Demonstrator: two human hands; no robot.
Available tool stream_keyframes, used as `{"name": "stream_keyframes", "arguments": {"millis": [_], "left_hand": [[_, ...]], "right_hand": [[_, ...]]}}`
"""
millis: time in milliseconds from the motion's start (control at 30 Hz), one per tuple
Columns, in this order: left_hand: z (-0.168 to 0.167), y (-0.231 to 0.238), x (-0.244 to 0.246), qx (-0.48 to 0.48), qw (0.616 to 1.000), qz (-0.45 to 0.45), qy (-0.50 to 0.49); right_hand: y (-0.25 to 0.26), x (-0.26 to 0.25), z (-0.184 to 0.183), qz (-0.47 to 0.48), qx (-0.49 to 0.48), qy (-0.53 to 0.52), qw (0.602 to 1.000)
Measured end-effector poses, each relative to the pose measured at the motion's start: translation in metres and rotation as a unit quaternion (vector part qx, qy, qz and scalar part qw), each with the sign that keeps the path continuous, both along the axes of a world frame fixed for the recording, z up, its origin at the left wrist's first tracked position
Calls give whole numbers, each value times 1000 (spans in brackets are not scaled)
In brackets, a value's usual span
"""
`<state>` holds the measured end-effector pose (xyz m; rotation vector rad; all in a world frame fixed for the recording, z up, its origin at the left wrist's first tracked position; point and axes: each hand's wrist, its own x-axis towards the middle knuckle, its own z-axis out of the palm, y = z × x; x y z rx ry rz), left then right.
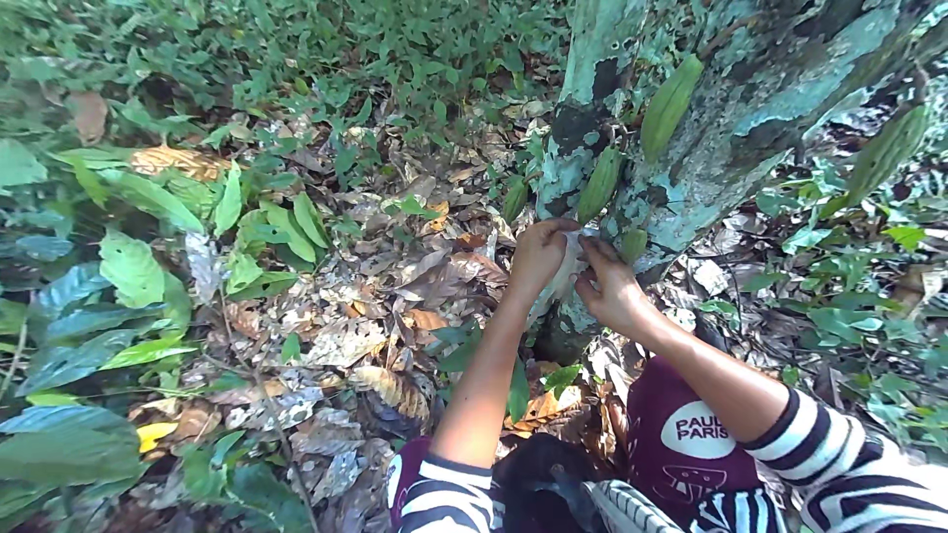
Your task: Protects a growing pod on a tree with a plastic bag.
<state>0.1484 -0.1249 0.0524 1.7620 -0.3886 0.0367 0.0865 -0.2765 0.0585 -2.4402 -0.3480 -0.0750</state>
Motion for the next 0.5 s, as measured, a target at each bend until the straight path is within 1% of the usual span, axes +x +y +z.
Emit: {"name": "stream_keyframes", "arguments": {"millis": [200,333,500], "left_hand": [[4,-3,-6,40,999,-13,-11],[11,-5,-9,80,996,-26,6],[16,-10,-11,135,990,-16,27]], "right_hand": [[0,2,1,-1,-8,-4,1000],[1,3,0,-2,-11,-9,1000],[3,2,1,-9,-6,-10,1000]]}}
